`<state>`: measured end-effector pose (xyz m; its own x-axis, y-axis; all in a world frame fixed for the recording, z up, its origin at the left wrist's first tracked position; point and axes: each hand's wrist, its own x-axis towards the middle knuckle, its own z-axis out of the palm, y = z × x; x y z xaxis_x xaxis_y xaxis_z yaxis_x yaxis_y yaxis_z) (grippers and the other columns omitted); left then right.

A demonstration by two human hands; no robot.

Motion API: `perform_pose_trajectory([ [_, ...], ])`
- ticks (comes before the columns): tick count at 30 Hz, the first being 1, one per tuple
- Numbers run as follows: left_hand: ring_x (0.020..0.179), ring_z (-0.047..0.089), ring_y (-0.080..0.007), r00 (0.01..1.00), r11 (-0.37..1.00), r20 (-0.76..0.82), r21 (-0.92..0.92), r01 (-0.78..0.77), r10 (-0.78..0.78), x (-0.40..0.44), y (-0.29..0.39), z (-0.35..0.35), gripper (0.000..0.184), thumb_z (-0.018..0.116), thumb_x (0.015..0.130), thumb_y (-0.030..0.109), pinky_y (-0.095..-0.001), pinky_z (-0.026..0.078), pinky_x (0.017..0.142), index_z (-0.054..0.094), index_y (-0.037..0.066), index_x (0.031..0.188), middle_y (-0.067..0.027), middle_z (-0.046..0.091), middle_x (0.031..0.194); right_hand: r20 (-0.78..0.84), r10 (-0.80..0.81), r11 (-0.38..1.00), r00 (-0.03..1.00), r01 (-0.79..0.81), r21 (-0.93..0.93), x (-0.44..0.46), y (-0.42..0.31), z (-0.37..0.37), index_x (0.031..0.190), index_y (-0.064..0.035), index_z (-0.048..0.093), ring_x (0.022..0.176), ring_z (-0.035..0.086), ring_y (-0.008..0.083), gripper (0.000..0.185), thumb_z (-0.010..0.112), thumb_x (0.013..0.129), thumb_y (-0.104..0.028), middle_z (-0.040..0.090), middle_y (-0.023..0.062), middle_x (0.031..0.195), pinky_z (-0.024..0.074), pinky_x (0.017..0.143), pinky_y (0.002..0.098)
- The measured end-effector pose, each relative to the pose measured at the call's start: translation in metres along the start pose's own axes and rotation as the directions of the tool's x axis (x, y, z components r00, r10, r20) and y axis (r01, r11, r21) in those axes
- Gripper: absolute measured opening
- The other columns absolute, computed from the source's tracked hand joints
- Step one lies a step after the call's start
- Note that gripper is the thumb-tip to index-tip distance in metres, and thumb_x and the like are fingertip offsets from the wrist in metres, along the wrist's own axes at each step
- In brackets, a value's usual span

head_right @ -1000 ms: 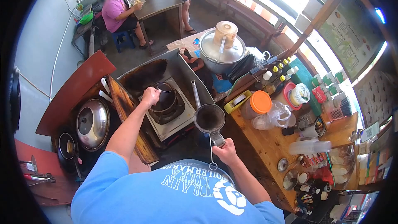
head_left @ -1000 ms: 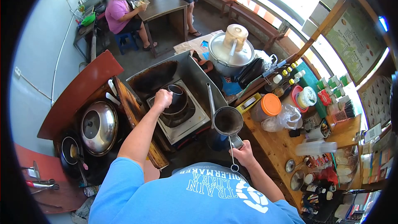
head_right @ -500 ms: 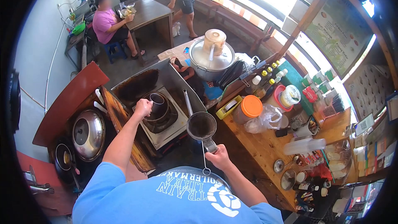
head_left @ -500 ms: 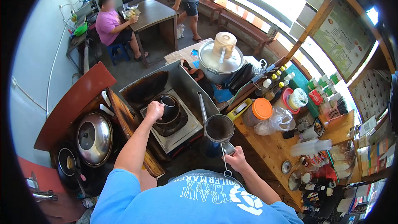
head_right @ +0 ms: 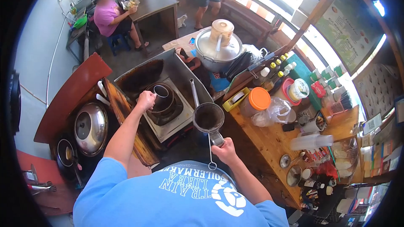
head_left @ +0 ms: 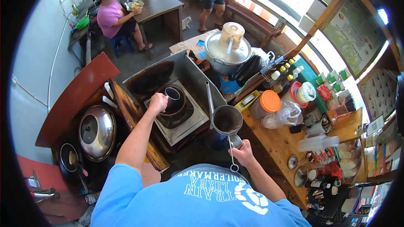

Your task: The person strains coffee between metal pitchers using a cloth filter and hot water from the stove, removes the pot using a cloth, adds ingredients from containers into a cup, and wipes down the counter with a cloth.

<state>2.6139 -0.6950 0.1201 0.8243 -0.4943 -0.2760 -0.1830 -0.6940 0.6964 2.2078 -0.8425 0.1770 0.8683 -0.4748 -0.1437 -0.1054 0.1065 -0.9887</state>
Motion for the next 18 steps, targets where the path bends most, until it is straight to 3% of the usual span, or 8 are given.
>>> perform_pose_trajectory([
  [8, 0.054, 0.069, -0.0253, 1.0, 0.994, 0.016, 0.111, 0.013, -0.015, -0.015, 0.023, -0.01, 0.029, 0.061, 0.095, 0.026, -0.0357, 0.058, 0.062, 0.073, -0.001, 0.094, -0.0186, 0.071, 0.072, 0.003, 0.013, 1.0, 1.0, -0.013, 0.022, -0.002, 0.0, 0.003, 0.059, -0.0048, 0.053, 0.048, 0.04, 0.0038, 0.023, 0.059, 0.079, 0.002, 0.047, -0.0051, 0.055, 0.0291, 0.045, 0.0237],
  [13, 0.059, 0.07, -0.0274, 0.997, 0.984, 0.018, 0.161, -0.081, 0.08, -0.013, 0.022, -0.008, 0.027, 0.062, 0.095, 0.024, -0.0374, 0.057, 0.067, 0.073, -0.001, 0.092, -0.0184, 0.07, 0.07, 0.017, 0.005, 0.998, 1.0, -0.006, 0.07, -0.001, 0.009, 0.003, 0.059, -0.0032, 0.053, 0.049, 0.041, 0.0054, 0.022, 0.056, 0.08, 0.004, 0.048, -0.003, 0.056, 0.0314, 0.046, 0.0241],
  [15, 0.06, 0.07, -0.0284, 0.995, 0.981, 0.005, 0.165, -0.1, 0.1, -0.014, 0.024, -0.009, 0.027, 0.062, 0.094, 0.023, -0.038, 0.057, 0.067, 0.072, -0.001, 0.091, -0.018, 0.069, 0.068, -0.033, 0.024, 0.996, 0.999, -0.021, 0.085, -0.001, 0.001, 0.01, 0.055, -0.0051, 0.051, 0.047, 0.038, 0.0023, 0.023, 0.058, 0.076, 0.002, 0.046, -0.0072, 0.053, 0.0274, 0.044, 0.0243],
  [18, 0.073, 0.071, -0.0326, 0.992, 0.972, 0.012, 0.199, -0.125, 0.125, -0.014, 0.023, -0.008, 0.025, 0.063, 0.093, 0.023, -0.0405, 0.056, 0.074, 0.072, 0.0, 0.091, -0.0202, 0.07, 0.075, -0.03, 0.022, 0.998, 0.999, -0.021, 0.055, 0.0, 0.0, 0.009, 0.055, -0.0049, 0.052, 0.047, 0.038, 0.0024, 0.023, 0.058, 0.076, 0.002, 0.046, -0.007, 0.053, 0.0277, 0.044, 0.0243],
])
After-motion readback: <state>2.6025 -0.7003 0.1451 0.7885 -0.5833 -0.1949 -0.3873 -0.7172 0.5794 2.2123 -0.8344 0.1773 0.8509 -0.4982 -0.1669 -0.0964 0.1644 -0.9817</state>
